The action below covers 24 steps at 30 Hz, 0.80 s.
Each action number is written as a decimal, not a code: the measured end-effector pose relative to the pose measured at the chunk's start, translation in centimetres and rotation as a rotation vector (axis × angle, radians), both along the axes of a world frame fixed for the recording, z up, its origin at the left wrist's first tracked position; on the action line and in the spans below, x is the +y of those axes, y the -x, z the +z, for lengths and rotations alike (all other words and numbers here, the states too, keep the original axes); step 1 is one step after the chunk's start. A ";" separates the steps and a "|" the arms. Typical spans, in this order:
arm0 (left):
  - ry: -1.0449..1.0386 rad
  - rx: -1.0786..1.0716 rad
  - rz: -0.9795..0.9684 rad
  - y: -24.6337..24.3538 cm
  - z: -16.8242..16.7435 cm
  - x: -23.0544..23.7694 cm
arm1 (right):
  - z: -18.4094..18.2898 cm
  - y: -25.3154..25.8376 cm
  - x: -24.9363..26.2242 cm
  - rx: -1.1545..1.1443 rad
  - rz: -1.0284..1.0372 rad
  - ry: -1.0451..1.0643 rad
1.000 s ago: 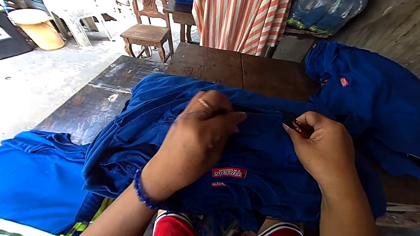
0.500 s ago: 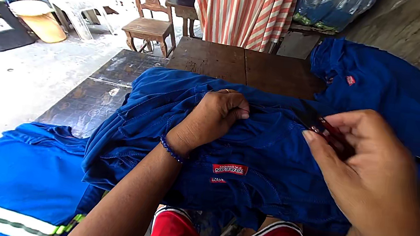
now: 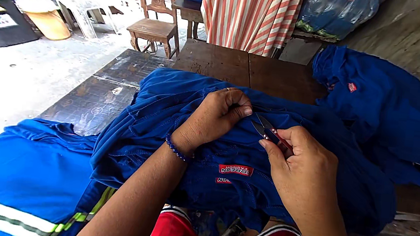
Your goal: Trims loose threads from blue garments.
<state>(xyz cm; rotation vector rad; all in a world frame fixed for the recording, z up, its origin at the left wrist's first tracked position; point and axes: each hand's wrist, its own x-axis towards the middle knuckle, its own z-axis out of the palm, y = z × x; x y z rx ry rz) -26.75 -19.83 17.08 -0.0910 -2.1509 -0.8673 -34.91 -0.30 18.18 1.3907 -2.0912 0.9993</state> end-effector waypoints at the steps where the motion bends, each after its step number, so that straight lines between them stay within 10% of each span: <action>1: -0.006 0.002 -0.003 0.0 0.0 0.0 | 0.0 0.0 -0.2 0.010 -0.006 -0.001; 8: -0.015 0.011 0.041 -0.1 -0.1 -0.1 | -0.6 0.4 -0.7 0.061 -0.002 0.015; 15: -0.864 0.283 -0.272 -1.4 0.2 -0.8 | -0.3 1.8 0.3 -0.348 0.268 0.157; 24: -0.889 0.368 -0.346 -1.8 0.0 -0.8 | 0.4 -0.9 -2.2 -0.262 0.342 0.060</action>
